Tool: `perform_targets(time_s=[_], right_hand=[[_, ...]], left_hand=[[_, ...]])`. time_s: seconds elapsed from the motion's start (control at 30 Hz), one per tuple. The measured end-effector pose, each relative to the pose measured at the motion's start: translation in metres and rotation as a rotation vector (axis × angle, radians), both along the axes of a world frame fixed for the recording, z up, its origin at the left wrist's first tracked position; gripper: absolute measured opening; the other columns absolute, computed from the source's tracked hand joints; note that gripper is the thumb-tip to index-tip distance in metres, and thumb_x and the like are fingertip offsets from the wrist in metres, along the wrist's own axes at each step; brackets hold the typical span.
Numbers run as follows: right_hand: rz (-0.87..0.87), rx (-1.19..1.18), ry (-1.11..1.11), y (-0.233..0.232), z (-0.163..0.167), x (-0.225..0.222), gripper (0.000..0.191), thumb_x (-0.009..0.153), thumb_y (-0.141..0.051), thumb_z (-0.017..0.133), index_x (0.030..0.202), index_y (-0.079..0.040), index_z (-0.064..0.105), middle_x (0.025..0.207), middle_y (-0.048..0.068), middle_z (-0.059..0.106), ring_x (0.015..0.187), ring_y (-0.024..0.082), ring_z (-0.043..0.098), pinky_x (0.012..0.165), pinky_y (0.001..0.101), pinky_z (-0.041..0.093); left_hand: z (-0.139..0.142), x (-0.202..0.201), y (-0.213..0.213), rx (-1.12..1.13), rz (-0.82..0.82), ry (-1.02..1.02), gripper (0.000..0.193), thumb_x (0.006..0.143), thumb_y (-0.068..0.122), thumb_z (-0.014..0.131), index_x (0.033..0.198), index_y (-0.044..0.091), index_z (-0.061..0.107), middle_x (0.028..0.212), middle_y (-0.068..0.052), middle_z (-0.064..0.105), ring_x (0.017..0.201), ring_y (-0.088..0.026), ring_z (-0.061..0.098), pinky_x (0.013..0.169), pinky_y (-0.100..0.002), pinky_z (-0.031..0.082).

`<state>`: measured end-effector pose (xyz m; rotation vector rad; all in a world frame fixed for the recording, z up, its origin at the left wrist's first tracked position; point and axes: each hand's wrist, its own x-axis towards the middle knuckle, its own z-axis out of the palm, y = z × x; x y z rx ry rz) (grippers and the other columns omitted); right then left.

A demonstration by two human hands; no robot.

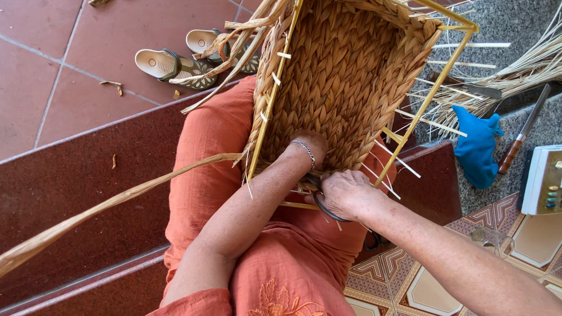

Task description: The person is weaving a rectangular basket using dried palm leaves. They use scissors to trim excess material and tuck the ends into the weave to secure the structure.

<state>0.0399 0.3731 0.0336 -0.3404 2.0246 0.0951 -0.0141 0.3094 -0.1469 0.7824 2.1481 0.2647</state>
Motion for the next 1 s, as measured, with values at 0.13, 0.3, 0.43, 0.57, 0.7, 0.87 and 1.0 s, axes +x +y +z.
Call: perform_targets(time_s=[0.13, 0.3, 0.43, 0.57, 0.7, 0.87, 1.0], right_hand=[[-0.029, -0.044, 0.021, -0.001, -0.003, 0.005, 0.068, 0.096, -0.064, 0.049, 0.107, -0.001, 0.069, 0.106, 0.024, 0.072, 0.107, 0.042, 0.068, 0.095, 0.0523, 0.053], [-0.017, 0.080, -0.057, 0.003, -0.007, 0.009, 0.079, 0.100, -0.072, 0.040, 0.110, 0.001, 0.070, 0.108, 0.024, 0.070, 0.112, 0.041, 0.065, 0.102, 0.0513, 0.048], [-0.022, 0.038, -0.058, 0.009, -0.009, 0.015, 0.069, 0.102, -0.063, 0.039, 0.109, -0.002, 0.071, 0.108, 0.023, 0.071, 0.111, 0.042, 0.065, 0.102, 0.0537, 0.048], [-0.199, -0.038, -0.038, 0.008, -0.011, 0.018, 0.059, 0.099, -0.057, 0.047, 0.111, -0.004, 0.069, 0.100, 0.023, 0.073, 0.104, 0.040, 0.069, 0.099, 0.0530, 0.050], [-0.259, -0.038, 0.013, 0.013, -0.006, 0.019, 0.056, 0.095, -0.056, 0.054, 0.117, -0.006, 0.067, 0.096, 0.025, 0.075, 0.099, 0.042, 0.072, 0.097, 0.0517, 0.052], [-0.172, 0.015, 0.030, 0.010, -0.004, 0.017, 0.061, 0.094, -0.059, 0.057, 0.118, -0.004, 0.064, 0.100, 0.025, 0.074, 0.103, 0.043, 0.070, 0.097, 0.0510, 0.053], [-0.191, -0.017, 0.010, 0.010, -0.007, 0.014, 0.061, 0.093, -0.058, 0.058, 0.124, -0.006, 0.060, 0.104, 0.025, 0.072, 0.106, 0.044, 0.068, 0.098, 0.0521, 0.050]], left_hand=[[0.004, -0.003, 0.000, -0.046, -0.011, -0.039, 0.029, 0.095, 0.022, 0.067, 0.121, 0.010, 0.075, 0.128, -0.012, 0.071, 0.119, -0.029, 0.068, 0.093, -0.040, 0.058], [0.028, -0.009, -0.008, -0.073, -0.089, -0.066, 0.035, 0.094, 0.031, 0.071, 0.121, 0.010, 0.074, 0.127, -0.011, 0.071, 0.118, -0.027, 0.068, 0.096, -0.039, 0.056], [0.034, -0.009, -0.006, -0.097, -0.046, -0.103, 0.036, 0.092, 0.029, 0.073, 0.123, 0.010, 0.073, 0.129, -0.010, 0.070, 0.119, -0.028, 0.067, 0.096, -0.040, 0.056], [0.025, -0.008, -0.004, -0.132, -0.034, -0.091, 0.029, 0.099, 0.020, 0.065, 0.123, 0.008, 0.074, 0.126, -0.014, 0.073, 0.115, -0.027, 0.071, 0.093, -0.040, 0.059], [0.017, -0.006, -0.002, -0.087, -0.029, -0.062, 0.029, 0.098, 0.020, 0.063, 0.123, 0.008, 0.073, 0.127, -0.014, 0.071, 0.117, -0.028, 0.069, 0.093, -0.041, 0.058], [0.017, -0.005, -0.002, -0.090, -0.017, -0.037, 0.029, 0.099, 0.019, 0.061, 0.123, 0.008, 0.073, 0.127, -0.014, 0.071, 0.117, -0.030, 0.069, 0.092, -0.043, 0.059], [0.017, -0.005, -0.005, -0.082, -0.046, -0.023, 0.030, 0.098, 0.020, 0.061, 0.123, 0.008, 0.074, 0.127, -0.014, 0.071, 0.117, -0.030, 0.069, 0.093, -0.044, 0.058]])
